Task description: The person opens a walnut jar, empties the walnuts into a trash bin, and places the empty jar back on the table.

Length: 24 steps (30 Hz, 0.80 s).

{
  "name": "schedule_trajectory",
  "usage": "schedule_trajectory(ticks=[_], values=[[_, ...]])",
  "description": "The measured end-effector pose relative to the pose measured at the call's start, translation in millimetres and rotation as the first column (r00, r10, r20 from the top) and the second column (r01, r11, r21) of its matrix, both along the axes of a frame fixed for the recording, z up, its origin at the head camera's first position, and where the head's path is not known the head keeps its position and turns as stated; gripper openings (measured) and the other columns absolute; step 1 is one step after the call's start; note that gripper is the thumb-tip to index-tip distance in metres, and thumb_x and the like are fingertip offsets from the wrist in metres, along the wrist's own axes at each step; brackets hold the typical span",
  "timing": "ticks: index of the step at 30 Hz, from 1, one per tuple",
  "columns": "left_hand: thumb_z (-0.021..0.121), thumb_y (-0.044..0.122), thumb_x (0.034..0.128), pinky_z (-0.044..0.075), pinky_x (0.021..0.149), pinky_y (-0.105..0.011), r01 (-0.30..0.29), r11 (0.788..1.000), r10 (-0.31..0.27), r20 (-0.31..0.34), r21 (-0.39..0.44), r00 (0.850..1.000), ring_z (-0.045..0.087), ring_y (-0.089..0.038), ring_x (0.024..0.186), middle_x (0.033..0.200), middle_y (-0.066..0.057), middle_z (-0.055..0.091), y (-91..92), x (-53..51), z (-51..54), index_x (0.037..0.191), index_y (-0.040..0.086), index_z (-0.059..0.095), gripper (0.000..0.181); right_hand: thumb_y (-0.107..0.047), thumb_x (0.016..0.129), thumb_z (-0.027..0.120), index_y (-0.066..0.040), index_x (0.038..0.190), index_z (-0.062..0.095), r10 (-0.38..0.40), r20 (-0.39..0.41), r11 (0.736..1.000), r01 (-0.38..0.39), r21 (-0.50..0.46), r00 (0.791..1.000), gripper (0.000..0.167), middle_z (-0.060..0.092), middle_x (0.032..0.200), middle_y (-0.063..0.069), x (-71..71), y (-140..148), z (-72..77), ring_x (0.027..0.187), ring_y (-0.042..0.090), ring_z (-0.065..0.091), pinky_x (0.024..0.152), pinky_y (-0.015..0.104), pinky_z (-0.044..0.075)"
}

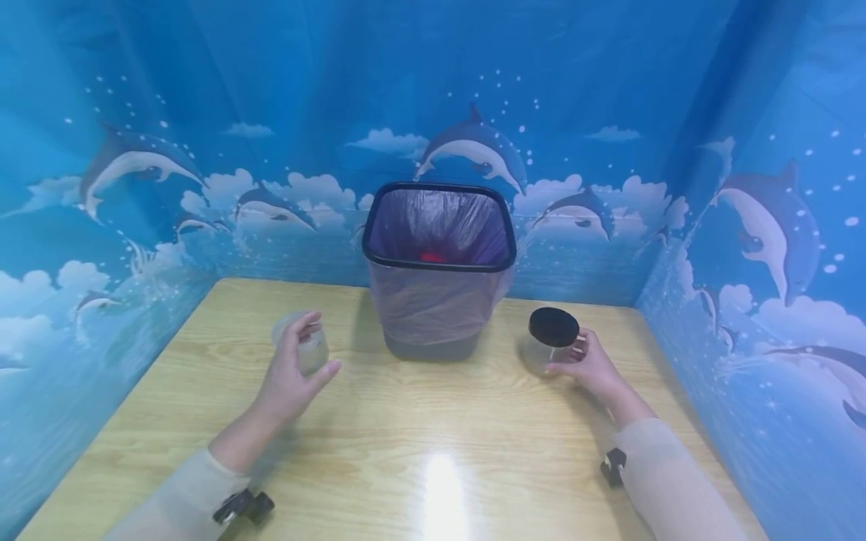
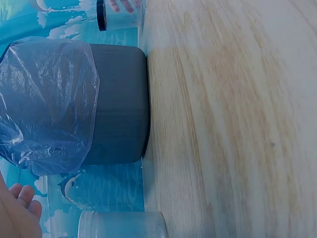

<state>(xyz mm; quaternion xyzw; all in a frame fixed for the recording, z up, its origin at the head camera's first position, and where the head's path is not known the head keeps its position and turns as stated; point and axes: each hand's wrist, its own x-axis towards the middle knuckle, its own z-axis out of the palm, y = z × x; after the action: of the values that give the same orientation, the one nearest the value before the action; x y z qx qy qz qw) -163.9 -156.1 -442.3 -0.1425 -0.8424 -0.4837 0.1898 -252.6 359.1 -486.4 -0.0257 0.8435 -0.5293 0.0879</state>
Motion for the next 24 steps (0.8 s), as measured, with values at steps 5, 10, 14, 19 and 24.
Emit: schedule_trajectory(ticks=[5, 10, 14, 19, 24], values=[[0.077, 0.027, 0.0852, 0.034, 0.108, -0.061, -0.009, 1.000, 0.009, 0.001, 0.007, 1.000, 0.042, -0.035, 0.132, 0.144, -0.017, 0.042, -2.1, -0.9, 2.1, 0.154, 0.011, 0.029, 0.086, -0.010, 0.085, 0.080, 0.002, 0.153, 0.003, 0.009, 0.015, 1.000, -0.009, -0.016, 1.000, 0.103, 0.021, 0.153, 0.039, 0.5, 1.0, -1.2, 0.141, 0.055, 0.024, 0.111, 0.055, 0.032], [0.078, 0.024, 0.0830, 0.035, 0.107, -0.060, -0.018, 0.999, 0.019, -0.061, 0.029, 0.998, 0.045, -0.035, 0.129, 0.143, -0.018, 0.044, -4.2, -3.7, 3.0, 0.152, 0.008, 0.031, 0.085, -0.008, 0.087, 0.079, 0.004, 0.151, 0.003, 0.015, 0.009, 1.000, -0.014, -0.024, 1.000, 0.100, 0.022, 0.152, 0.040, 1.4, 0.1, -1.3, 0.140, 0.056, 0.026, 0.103, 0.035, 0.046], [0.078, 0.022, 0.0818, 0.036, 0.106, -0.058, -0.017, 0.999, 0.021, -0.098, 0.035, 0.995, 0.045, -0.035, 0.127, 0.142, -0.018, 0.044, -5.4, -5.0, 2.6, 0.152, 0.006, 0.032, 0.085, -0.007, 0.087, 0.078, 0.004, 0.151, 0.004, 0.013, 0.008, 0.999, -0.013, -0.036, 1.000, 0.099, 0.022, 0.151, 0.040, 1.3, 0.3, -1.9, 0.138, 0.056, 0.028, 0.090, 0.017, 0.048], [0.079, 0.021, 0.0808, 0.036, 0.106, -0.056, -0.018, 0.999, 0.023, -0.121, 0.044, 0.992, 0.046, -0.035, 0.126, 0.141, -0.020, 0.044, -6.1, -3.6, 2.6, 0.151, 0.004, 0.033, 0.086, -0.007, 0.087, 0.078, 0.004, 0.151, 0.004, 0.021, 0.009, 0.999, -0.021, -0.042, 1.000, 0.099, 0.024, 0.151, 0.040, 1.3, 1.6, -2.5, 0.138, 0.056, 0.029, 0.088, 0.016, 0.047], [0.079, 0.021, 0.0805, 0.036, 0.106, -0.057, -0.022, 0.999, 0.027, -0.122, 0.043, 0.992, 0.046, -0.035, 0.127, 0.141, -0.020, 0.044, -6.4, -2.8, 2.3, 0.151, 0.005, 0.033, 0.086, -0.006, 0.089, 0.076, 0.004, 0.152, 0.002, 0.026, 0.022, 0.997, -0.024, -0.075, 0.999, 0.098, 0.025, 0.150, 0.039, 5.0, 4.2, 3.4, 0.139, 0.055, 0.027, 0.087, 0.015, 0.048]])
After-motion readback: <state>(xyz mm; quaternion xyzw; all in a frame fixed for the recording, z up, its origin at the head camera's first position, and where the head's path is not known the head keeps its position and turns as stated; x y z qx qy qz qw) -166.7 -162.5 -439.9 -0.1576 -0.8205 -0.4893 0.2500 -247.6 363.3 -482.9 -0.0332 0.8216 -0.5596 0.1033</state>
